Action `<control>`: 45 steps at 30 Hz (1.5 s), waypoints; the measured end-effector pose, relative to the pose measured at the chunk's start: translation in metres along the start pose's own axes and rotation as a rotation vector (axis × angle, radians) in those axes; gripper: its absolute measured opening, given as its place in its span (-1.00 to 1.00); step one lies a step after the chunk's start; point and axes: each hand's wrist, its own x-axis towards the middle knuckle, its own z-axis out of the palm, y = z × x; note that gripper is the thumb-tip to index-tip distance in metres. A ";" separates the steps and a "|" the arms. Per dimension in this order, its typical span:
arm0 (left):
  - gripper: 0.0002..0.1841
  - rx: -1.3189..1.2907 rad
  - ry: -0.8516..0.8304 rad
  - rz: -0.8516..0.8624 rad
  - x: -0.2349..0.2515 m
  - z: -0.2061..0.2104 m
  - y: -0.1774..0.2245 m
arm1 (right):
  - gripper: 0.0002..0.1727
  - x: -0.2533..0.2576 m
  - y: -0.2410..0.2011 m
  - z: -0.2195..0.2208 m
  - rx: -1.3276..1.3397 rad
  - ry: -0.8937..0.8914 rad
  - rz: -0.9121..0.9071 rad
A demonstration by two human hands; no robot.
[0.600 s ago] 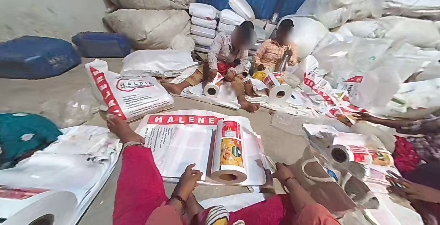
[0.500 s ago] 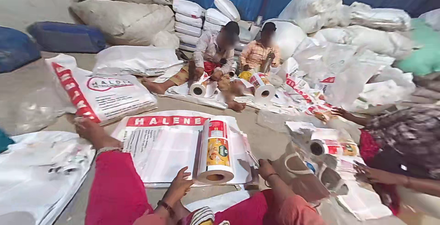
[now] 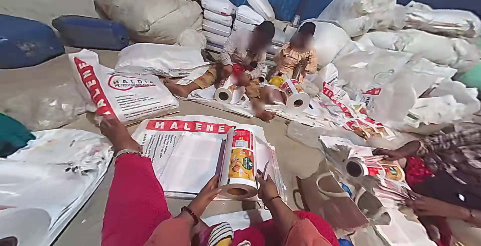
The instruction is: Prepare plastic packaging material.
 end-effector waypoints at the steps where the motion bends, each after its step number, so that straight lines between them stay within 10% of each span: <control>1: -0.10 0.010 -0.027 0.015 0.004 0.002 0.002 | -0.51 0.003 0.000 -0.003 0.063 -0.020 0.008; 9: -0.43 -0.139 0.145 -0.043 0.037 0.026 0.017 | -0.61 0.029 0.022 -0.009 0.170 -0.012 0.121; 20: -0.12 -0.001 0.175 -0.172 0.056 0.021 0.007 | -0.29 0.033 0.025 -0.007 0.067 -0.170 0.321; 31: -0.40 -0.322 0.075 -0.301 0.010 0.023 -0.020 | -0.30 -0.022 0.015 -0.019 -0.170 -0.132 0.351; 40: -0.09 0.524 0.088 -0.415 0.021 0.000 0.026 | -0.40 -0.009 0.012 -0.023 -0.091 -0.197 0.398; 45: -0.18 0.520 0.130 -0.301 0.002 0.020 0.022 | -0.46 -0.009 0.000 -0.018 -0.181 -0.219 0.362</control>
